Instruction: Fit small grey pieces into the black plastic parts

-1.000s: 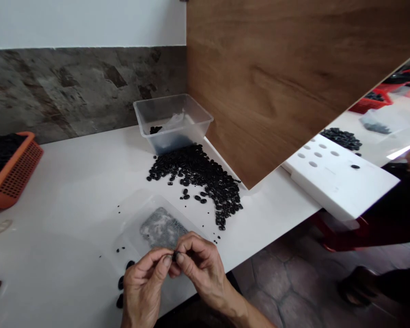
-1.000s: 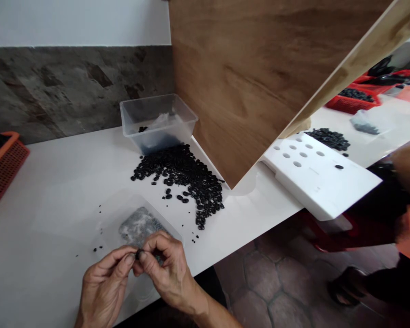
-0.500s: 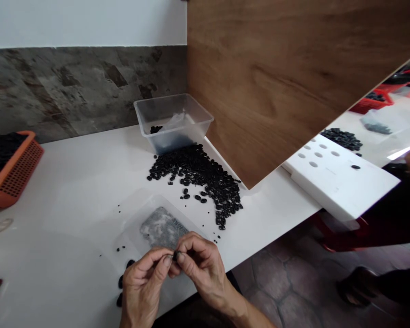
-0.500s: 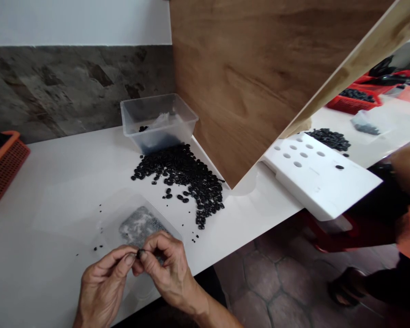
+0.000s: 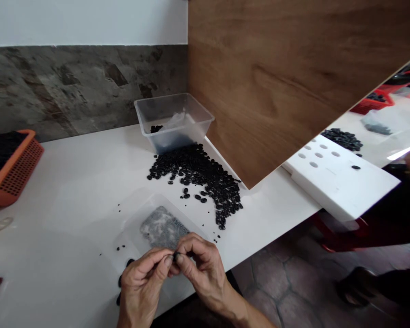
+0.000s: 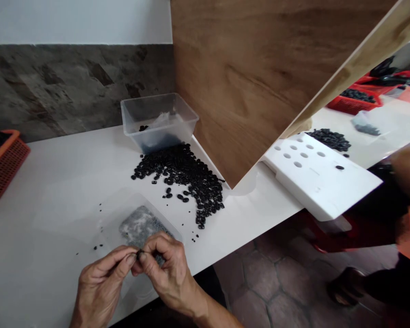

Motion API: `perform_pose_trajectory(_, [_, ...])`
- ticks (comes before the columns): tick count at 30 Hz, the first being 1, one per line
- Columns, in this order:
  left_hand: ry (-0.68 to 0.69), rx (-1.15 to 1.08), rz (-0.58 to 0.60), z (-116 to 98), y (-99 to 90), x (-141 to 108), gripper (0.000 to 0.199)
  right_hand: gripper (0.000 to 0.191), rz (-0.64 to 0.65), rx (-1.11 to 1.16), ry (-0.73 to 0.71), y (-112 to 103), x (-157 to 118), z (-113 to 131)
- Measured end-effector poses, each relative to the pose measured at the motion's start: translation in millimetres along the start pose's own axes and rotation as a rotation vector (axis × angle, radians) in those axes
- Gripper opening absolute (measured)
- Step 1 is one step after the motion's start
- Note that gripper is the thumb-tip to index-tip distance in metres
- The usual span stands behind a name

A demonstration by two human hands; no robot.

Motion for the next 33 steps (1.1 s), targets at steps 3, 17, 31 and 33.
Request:
perform_pose_trajectory(3, [0.026,0.024,-0.016,-5.7,0.4,1.8,0.010,0.023,-0.024,-0.020,-0.015,-0.3,-0.9,-0.8])
perform_pose_trajectory(17, [-0.266,-0.204,0.001,23.9,-4.6,1.9,0.039,0.025,-0.051,0.347,0.081,3.3,7.1,-14.5])
perform_pose_trajectory(31, [-0.139,0.033,-0.089,5.0,-4.9,5.1,0.019,0.025,-0.045,0.150,0.090,4.3,1.8,-20.5])
perform_pose_trajectory(33, [-0.117,0.080,-0.049,5.3,-2.7,7.2,0.021,0.027,-0.053,0.111,0.109,5.0,1.5,-24.3])
Point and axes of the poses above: each hand's wrist, its own x-axis towards the middle knuckle, its own y-axis out of the palm, z = x × y, the point moved 7 cm from there along x, towards the middle knuckle, and after that the axes turned 6 degrees about z, right-handed, at the moved point
